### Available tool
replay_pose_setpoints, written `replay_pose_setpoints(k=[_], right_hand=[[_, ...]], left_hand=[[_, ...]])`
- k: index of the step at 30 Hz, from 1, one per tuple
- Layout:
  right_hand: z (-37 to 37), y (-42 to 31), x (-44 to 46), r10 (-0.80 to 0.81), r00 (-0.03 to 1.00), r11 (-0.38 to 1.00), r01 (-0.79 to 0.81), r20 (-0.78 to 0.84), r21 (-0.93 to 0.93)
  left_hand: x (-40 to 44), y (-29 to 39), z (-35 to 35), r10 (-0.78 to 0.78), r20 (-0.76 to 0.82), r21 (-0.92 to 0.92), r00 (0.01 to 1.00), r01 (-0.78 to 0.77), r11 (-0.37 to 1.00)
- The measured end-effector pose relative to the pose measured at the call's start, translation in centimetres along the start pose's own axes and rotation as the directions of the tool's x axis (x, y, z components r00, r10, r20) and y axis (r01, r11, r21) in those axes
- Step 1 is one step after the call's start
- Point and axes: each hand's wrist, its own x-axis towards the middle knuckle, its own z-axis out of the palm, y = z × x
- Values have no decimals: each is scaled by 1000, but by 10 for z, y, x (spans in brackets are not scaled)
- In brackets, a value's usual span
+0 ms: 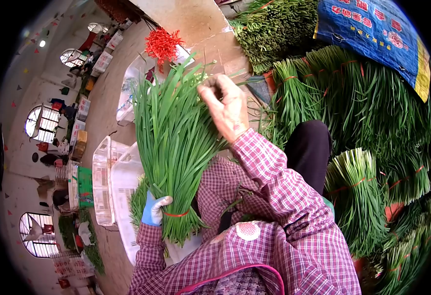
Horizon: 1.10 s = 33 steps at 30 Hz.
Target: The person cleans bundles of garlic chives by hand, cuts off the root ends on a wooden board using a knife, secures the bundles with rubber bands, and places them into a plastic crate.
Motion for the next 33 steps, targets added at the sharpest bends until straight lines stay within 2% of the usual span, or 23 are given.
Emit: replay_pose_setpoints(k=[2, 3, 4, 6, 7, 9, 10, 12, 19, 21, 22, 25, 26, 27, 28, 30, 32, 33], right_hand=[[-14, -5, 6, 64, 996, 995, -68, 58, 68], [-20, -10, 7, -15, 997, 1000, 17, 80, -26], [-28, -15, 10, -45, 991, 975, 70, 123, -211], [-29, -27, 13, -244, 958, 902, 281, 149, -328], [-28, -30, 15, -248, 957, 901, 284, 148, -327], [-27, -35, 16, -405, 904, 806, 424, 138, -413], [-27, -39, 17, -406, 904, 805, 425, 137, -414], [-29, -48, 17, -433, 885, 793, 463, 168, -396], [-33, -59, 47, -552, 814, 681, 566, 182, -465], [-34, -63, 53, -590, 762, 605, 637, 268, -478], [-35, -67, 51, -589, 762, 604, 637, 270, -480], [-37, -74, 36, -558, 782, 692, 623, 277, -364], [-38, -75, 27, -514, 803, 724, 595, 302, -349], [-37, -68, 22, -520, 769, 688, 635, 372, -351], [-34, -56, 15, -520, 733, 652, 672, 438, -350], [-17, -40, -6, -518, 632, 504, 770, 576, -391], [-5, -13, -22, -511, 599, 492, 792, 617, -362], [-6, 3, -32, -370, 610, 505, 765, 700, -399]], left_hand=[[-4, 4, 7, 68, -26, 117, 997, -64, 991], [-3, 1, 1, 58, -41, 104, 997, -54, 993], [-3, 0, -1, 57, -38, 104, 998, -53, 993], [-3, -1, -6, 36, -10, 121, 999, -35, 992], [-2, -3, -11, 39, -8, 121, 999, -38, 992], [0, -6, -17, 54, 87, 81, 995, -61, 995], [0, -3, -13, 60, 119, 68, 991, -68, 995], [-4, 2, -3, 66, -21, 166, 998, -61, 984], [-8, 10, 10, 86, 16, 267, 996, -88, 960], [-6, 6, 5, 90, 41, 130, 995, -94, 987], [-6, 6, 5, 90, 49, 84, 995, -94, 992], [-10, 5, 2, 83, 72, 141, 994, -93, 986], [-10, -4, -6, 93, 56, 69, 994, -97, 993], [-9, -16, -16, 101, 41, -3, 994, -101, 995], [2, -41, -43, 97, 40, -1, 995, -97, 995], [29, -89, -99, -39, 165, -106, 986, 57, 993], [17, -43, -43, -23, 148, -136, 989, 44, 990], [8, -23, -16, -1, 129, -171, 992, 23, 985]])
